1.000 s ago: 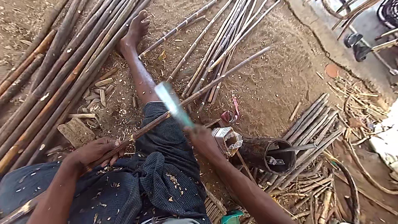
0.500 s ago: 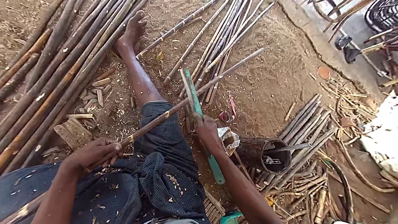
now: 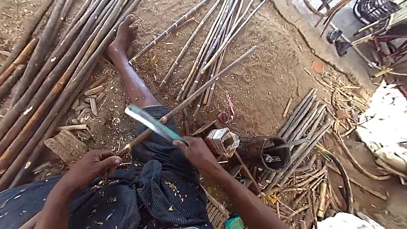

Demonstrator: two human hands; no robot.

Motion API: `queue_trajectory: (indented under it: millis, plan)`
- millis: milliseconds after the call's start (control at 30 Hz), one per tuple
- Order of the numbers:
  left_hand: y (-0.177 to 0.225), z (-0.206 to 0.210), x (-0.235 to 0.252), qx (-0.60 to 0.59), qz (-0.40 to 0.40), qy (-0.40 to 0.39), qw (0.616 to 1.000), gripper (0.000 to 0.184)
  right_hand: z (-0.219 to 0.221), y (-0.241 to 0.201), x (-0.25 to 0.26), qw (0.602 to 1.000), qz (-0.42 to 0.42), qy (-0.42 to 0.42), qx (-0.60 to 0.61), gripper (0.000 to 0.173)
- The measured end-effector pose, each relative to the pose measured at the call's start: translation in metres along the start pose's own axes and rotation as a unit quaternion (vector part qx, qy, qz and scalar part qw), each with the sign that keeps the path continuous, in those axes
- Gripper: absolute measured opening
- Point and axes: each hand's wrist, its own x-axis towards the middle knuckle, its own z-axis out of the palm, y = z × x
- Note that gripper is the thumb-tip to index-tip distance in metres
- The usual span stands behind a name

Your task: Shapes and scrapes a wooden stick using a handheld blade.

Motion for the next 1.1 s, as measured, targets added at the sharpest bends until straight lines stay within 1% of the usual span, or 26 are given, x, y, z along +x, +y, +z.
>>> queue_trajectory:
  millis: [33, 67, 100, 167, 200, 267, 333, 400, 467, 500, 567, 600, 633, 667, 700, 733, 767, 800, 867, 900, 933, 1000, 1033, 1067, 1100]
  plan:
    - [0.007, 0.002, -0.002, 0.096, 0.002, 0.045, 0.994, 0.019, -0.002, 0.007, -0.003, 0.997, 0.002, 0.054, 0.053, 0.052]
    - [0.017, 0.008, 0.000, 0.174, 0.004, 0.081, 0.981, 0.029, -0.001, 0.014, -0.009, 0.990, 0.016, 0.099, 0.103, 0.055]
    - [0.032, 0.018, 0.004, 0.229, 0.004, 0.102, 0.968, 0.042, 0.002, 0.019, -0.013, 0.981, 0.041, 0.121, 0.149, 0.056]
    - [0.068, 0.045, 0.023, 0.282, -0.019, 0.119, 0.952, 0.060, 0.015, 0.027, -0.013, 0.966, 0.072, 0.105, 0.224, 0.056]
    - [0.082, 0.059, 0.035, 0.296, -0.031, 0.127, 0.946, 0.063, 0.024, 0.027, -0.013, 0.962, 0.079, 0.085, 0.248, 0.054]
    - [0.094, 0.080, 0.053, 0.306, -0.029, 0.141, 0.941, 0.060, 0.041, 0.023, -0.018, 0.964, 0.083, 0.058, 0.246, 0.050]
    - [0.084, 0.083, 0.048, 0.279, 0.013, 0.158, 0.947, 0.050, 0.040, 0.026, -0.030, 0.973, 0.066, 0.065, 0.212, 0.048]
    - [0.061, 0.073, 0.024, 0.253, 0.041, 0.169, 0.952, 0.048, 0.016, 0.037, -0.045, 0.977, 0.070, 0.092, 0.181, 0.046]
    - [0.033, 0.063, -0.007, 0.226, 0.028, 0.184, 0.956, 0.043, -0.013, 0.057, -0.058, 0.971, 0.080, 0.138, 0.180, 0.045]
    - [0.023, 0.058, -0.020, 0.217, 0.012, 0.192, 0.957, 0.040, -0.026, 0.067, -0.056, 0.961, 0.084, 0.163, 0.206, 0.047]
    - [0.007, 0.053, -0.039, 0.232, -0.010, 0.214, 0.949, 0.040, -0.034, 0.084, -0.036, 0.934, 0.104, 0.224, 0.259, 0.055]
    - [0.003, 0.052, -0.044, 0.242, -0.011, 0.222, 0.944, 0.042, -0.030, 0.087, -0.023, 0.929, 0.113, 0.247, 0.251, 0.058]
    - [0.000, 0.052, -0.045, 0.249, -0.009, 0.229, 0.941, 0.042, -0.023, 0.085, -0.014, 0.941, 0.108, 0.238, 0.215, 0.060]
    - [-0.002, 0.052, -0.045, 0.251, -0.007, 0.231, 0.940, 0.042, -0.013, 0.077, -0.011, 0.964, 0.086, 0.196, 0.157, 0.058]
    - [-0.002, 0.052, -0.045, 0.253, -0.006, 0.232, 0.939, 0.042, -0.001, 0.069, -0.012, 0.985, 0.054, 0.140, 0.089, 0.053]
    - [-0.002, 0.052, -0.045, 0.254, -0.005, 0.233, 0.939, 0.042, 0.009, 0.064, -0.013, 0.996, 0.021, 0.086, 0.015, 0.049]
    - [-0.002, 0.052, -0.044, 0.255, -0.005, 0.235, 0.938, 0.042, 0.011, 0.061, -0.014, 0.999, 0.013, 0.042, -0.027, 0.050]
    - [-0.002, 0.053, -0.044, 0.258, -0.004, 0.239, 0.936, 0.043, 0.007, 0.061, -0.014, 0.999, 0.019, 0.042, -0.021, 0.052]
    - [0.001, 0.059, -0.044, 0.264, -0.008, 0.259, 0.929, 0.044, 0.000, 0.071, -0.012, 0.988, 0.075, 0.111, 0.081, 0.061]
    - [0.002, 0.065, -0.045, 0.265, -0.011, 0.275, 0.924, 0.043, 0.002, 0.073, -0.012, 0.979, 0.103, 0.132, 0.119, 0.065]
    - [0.002, 0.069, -0.046, 0.269, -0.011, 0.290, 0.918, 0.043, 0.005, 0.068, -0.015, 0.981, 0.100, 0.121, 0.112, 0.063]
    - [0.001, 0.072, -0.047, 0.272, -0.002, 0.310, 0.911, 0.045, 0.011, 0.049, -0.020, 0.999, 0.039, 0.029, -0.014, 0.052]
    - [0.001, 0.074, -0.049, 0.272, 0.001, 0.309, 0.911, 0.046, 0.014, 0.047, -0.022, 0.998, 0.022, 0.001, -0.057, 0.050]
    - [0.000, 0.074, -0.048, 0.274, 0.006, 0.310, 0.910, 0.047, 0.011, 0.050, -0.020, 0.998, 0.032, 0.019, -0.044, 0.050]
    - [0.000, 0.075, -0.047, 0.278, 0.012, 0.315, 0.908, 0.049, 0.005, 0.056, -0.012, 0.996, 0.060, 0.072, 0.010, 0.051]
